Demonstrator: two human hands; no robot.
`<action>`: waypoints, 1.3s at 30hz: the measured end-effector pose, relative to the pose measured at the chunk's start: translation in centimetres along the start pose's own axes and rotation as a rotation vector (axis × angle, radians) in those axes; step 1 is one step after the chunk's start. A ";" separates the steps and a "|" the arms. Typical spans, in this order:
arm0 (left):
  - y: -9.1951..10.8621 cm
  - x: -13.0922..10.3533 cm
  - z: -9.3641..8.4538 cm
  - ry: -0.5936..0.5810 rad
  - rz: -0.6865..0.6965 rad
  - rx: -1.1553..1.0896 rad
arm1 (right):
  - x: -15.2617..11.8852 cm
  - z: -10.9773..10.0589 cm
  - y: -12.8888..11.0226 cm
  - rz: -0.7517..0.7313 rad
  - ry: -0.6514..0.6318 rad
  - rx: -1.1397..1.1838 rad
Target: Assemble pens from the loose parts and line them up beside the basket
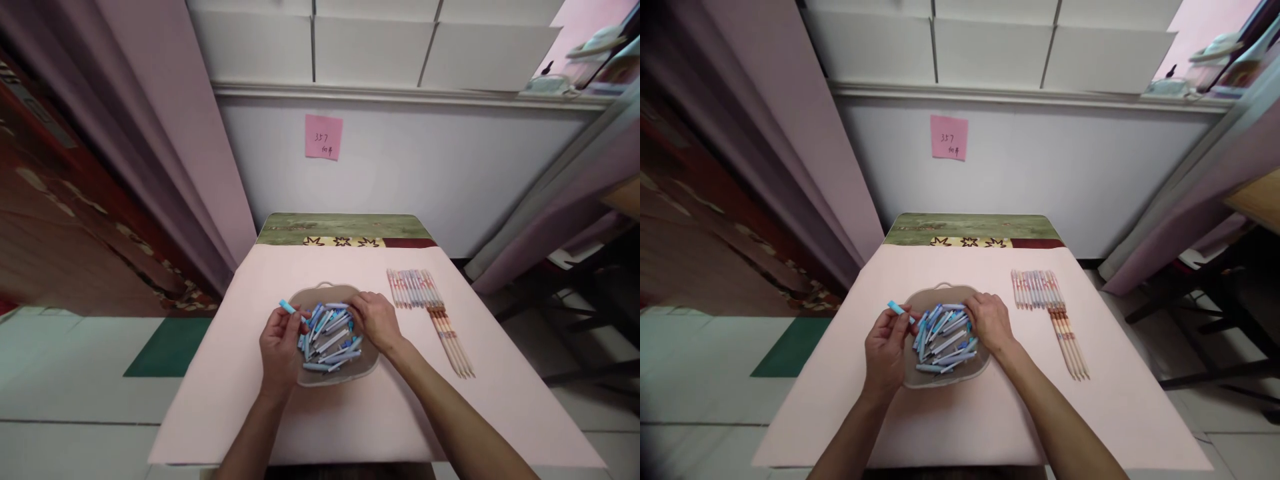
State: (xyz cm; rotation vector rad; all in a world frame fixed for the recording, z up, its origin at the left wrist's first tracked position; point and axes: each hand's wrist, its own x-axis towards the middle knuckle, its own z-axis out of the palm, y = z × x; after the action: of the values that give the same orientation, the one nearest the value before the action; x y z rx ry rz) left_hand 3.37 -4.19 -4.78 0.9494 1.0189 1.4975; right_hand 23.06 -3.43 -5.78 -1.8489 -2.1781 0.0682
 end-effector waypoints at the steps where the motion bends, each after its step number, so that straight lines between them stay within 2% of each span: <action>1: -0.1 0.4 0.2 0.000 -0.001 0.002 | 0.4 -0.1 0.2 0.008 -0.008 -0.004; 6: 0.1 1.9 0.8 0.012 -0.065 -0.073 | 1.9 -0.3 0.7 0.002 -0.048 -0.026; 11: 0.7 2.2 0.8 -0.021 -0.107 -0.092 | 1.9 -0.1 0.1 -0.158 -0.126 -0.123; 14: 1.6 2.5 0.6 0.013 -0.217 -0.204 | 1.4 0.1 -0.5 -0.217 -0.155 -0.156; 19: 3.2 2.9 -0.3 0.117 -0.409 -0.360 | 0.4 -0.1 -1.0 -0.174 -0.241 -0.115; 26: 3.7 3.2 -0.9 0.144 -0.481 -0.415 | -0.7 -1.6 -1.3 -0.079 -0.343 -0.092; 29: 3.7 3.4 -0.8 0.140 -0.498 -0.427 | -0.7 -2.2 -2.2 -0.095 -0.395 -0.106; 33: 3.9 3.1 -0.6 0.119 -0.534 -0.431 | 0.3 -2.4 -4.3 -0.104 -0.321 -0.044; 39: 4.6 2.6 -1.1 0.099 -0.535 -0.444 | 2.3 -0.9 -7.2 -0.140 -0.415 -0.006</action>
State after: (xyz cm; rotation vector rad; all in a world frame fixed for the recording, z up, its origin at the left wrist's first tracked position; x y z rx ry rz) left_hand 0.58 -2.23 -0.66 0.2582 0.8680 1.2428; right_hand 16.06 -2.55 -2.92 -1.8064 -2.5737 0.4542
